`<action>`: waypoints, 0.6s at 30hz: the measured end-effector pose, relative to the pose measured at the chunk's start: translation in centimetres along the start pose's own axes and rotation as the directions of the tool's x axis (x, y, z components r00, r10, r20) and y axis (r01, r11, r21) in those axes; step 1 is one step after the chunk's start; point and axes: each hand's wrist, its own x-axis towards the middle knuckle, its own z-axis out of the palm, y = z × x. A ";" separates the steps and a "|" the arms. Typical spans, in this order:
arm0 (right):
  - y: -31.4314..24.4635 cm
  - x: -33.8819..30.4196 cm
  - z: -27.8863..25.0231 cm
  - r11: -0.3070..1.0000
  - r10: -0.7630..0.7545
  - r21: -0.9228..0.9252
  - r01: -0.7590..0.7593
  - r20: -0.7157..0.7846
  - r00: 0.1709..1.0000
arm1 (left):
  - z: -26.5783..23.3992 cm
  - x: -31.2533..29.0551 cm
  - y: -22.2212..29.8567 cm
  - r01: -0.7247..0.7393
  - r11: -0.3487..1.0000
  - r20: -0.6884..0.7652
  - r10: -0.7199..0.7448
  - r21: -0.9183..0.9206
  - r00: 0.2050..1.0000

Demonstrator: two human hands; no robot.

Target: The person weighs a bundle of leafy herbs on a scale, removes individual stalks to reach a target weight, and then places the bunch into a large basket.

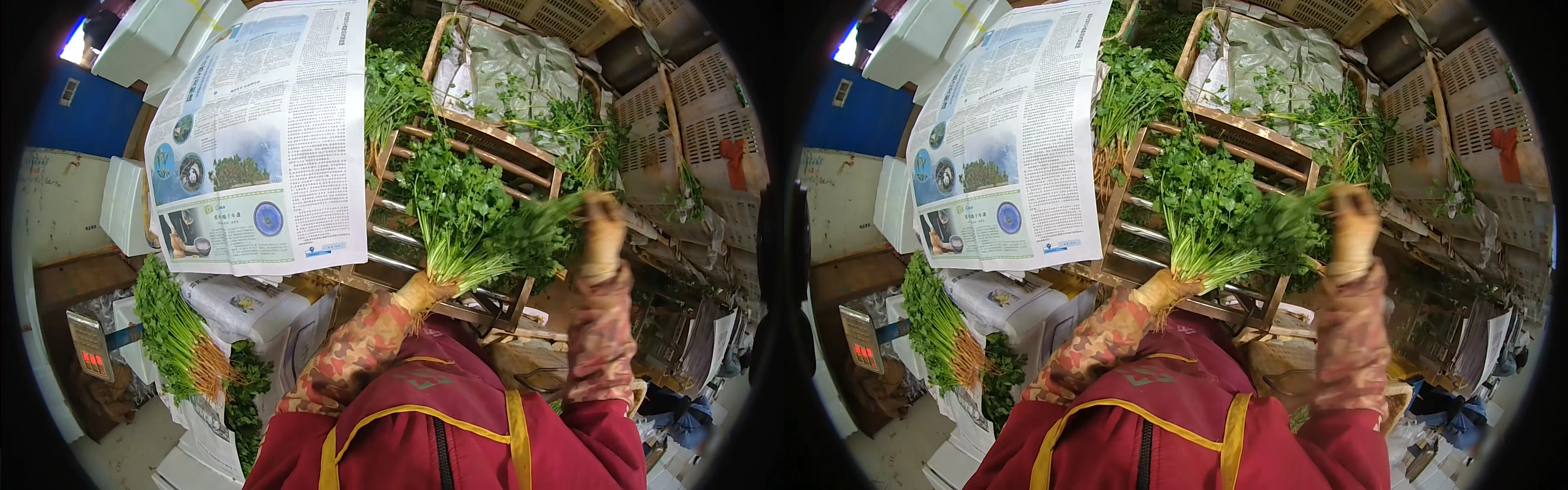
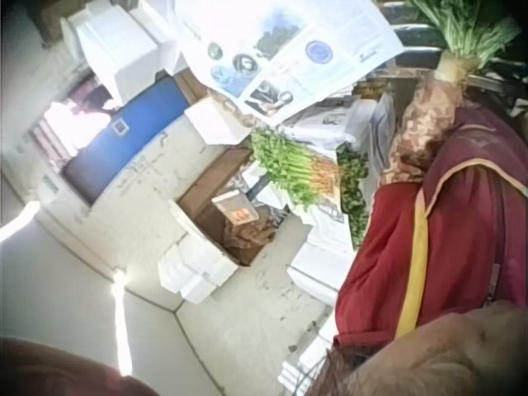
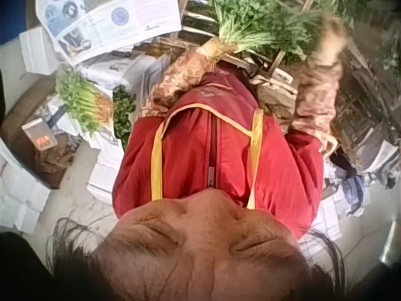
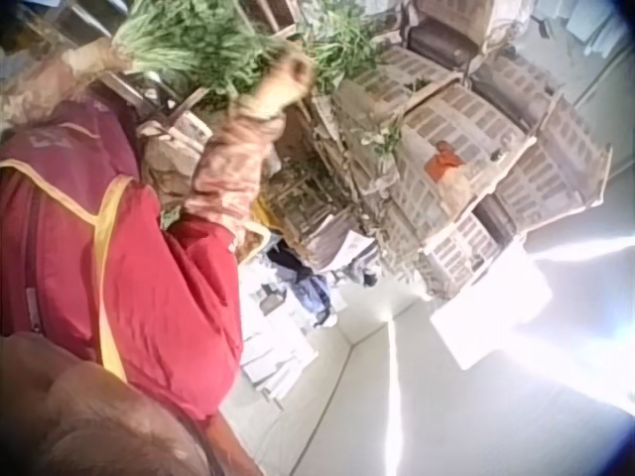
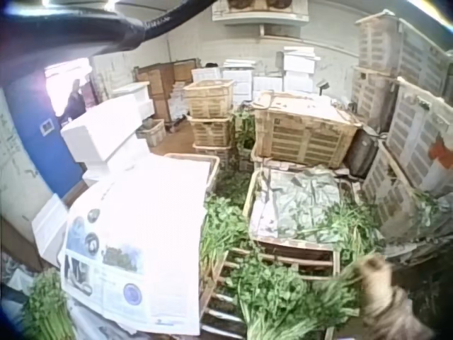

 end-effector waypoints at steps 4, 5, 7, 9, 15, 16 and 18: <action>-4.4 6.6 -13.9 0.975 -0.179 0.068 0.210 -0.312 0.933 | -0.5 0.7 -1.4 0.011 0.999 0.021 -0.011 -0.033 1.000; -7.1 6.4 -14.3 0.986 -0.089 0.098 0.137 -0.387 0.918 | -0.7 0.7 -1.5 0.051 0.999 0.006 -0.051 -0.012 0.999; -5.0 9.1 -24.7 0.915 -0.159 -0.403 0.020 -0.315 0.936 | -0.3 1.3 -1.4 0.129 0.991 0.026 -0.130 0.034 0.991; -3.6 7.7 -24.5 0.251 -0.273 -0.968 -0.003 -0.074 0.959 | 0.0 1.3 -1.1 0.097 0.995 0.024 -0.098 0.019 0.995; -1.2 -6.8 -0.5 0.456 -0.069 -0.771 0.445 0.467 0.881 | 0.5 0.4 -0.3 0.041 0.998 0.023 -0.042 0.038 0.999; -2.8 -8.7 3.3 0.660 0.108 -0.625 0.418 0.629 0.770 | -0.2 0.9 -1.4 -0.087 0.969 0.058 0.075 0.230 0.995; -1.0 -11.5 8.1 0.564 -0.012 -0.463 0.683 0.823 0.568 | -2.0 2.0 -4.7 -0.332 0.762 0.180 0.279 0.556 0.943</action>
